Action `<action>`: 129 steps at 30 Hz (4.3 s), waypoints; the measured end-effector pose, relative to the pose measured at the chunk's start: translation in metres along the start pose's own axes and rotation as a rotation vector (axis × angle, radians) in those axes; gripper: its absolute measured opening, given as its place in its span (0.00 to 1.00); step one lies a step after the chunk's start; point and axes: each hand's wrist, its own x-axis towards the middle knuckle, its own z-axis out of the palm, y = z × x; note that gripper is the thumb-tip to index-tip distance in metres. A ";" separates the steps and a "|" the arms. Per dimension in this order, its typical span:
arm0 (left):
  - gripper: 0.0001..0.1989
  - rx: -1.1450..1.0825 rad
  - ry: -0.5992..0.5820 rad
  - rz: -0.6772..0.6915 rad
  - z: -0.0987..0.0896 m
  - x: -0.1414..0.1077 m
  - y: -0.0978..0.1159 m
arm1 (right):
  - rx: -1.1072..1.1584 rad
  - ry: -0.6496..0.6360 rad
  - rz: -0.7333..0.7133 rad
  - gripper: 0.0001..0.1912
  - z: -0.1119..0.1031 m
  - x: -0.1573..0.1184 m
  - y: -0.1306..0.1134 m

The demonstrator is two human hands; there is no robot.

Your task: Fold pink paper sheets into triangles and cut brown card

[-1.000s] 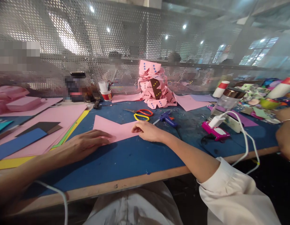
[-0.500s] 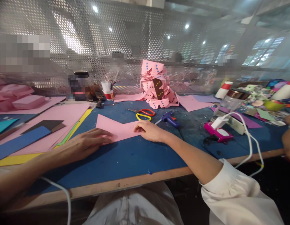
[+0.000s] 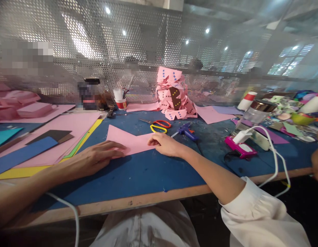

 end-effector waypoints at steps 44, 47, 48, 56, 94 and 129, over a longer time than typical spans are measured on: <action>0.23 -0.059 0.132 -0.082 0.000 -0.057 -0.021 | 0.006 0.003 0.023 0.23 0.001 0.000 0.002; 0.22 -0.051 0.158 -0.097 -0.001 -0.059 -0.020 | 0.010 0.002 0.028 0.23 0.001 0.001 0.002; 0.22 -0.054 0.160 -0.102 -0.001 -0.060 -0.020 | 0.010 0.001 0.031 0.23 0.001 0.001 0.002; 0.20 -0.071 0.132 -0.127 -0.003 -0.067 -0.020 | 0.006 -0.003 0.013 0.24 0.002 0.001 0.003; 0.14 -0.151 0.172 0.063 0.015 0.021 -0.005 | 0.056 -0.082 0.054 0.27 -0.012 0.002 0.003; 0.12 0.066 0.149 -0.174 0.016 0.055 -0.072 | -0.473 0.254 -0.197 0.18 0.016 0.013 0.022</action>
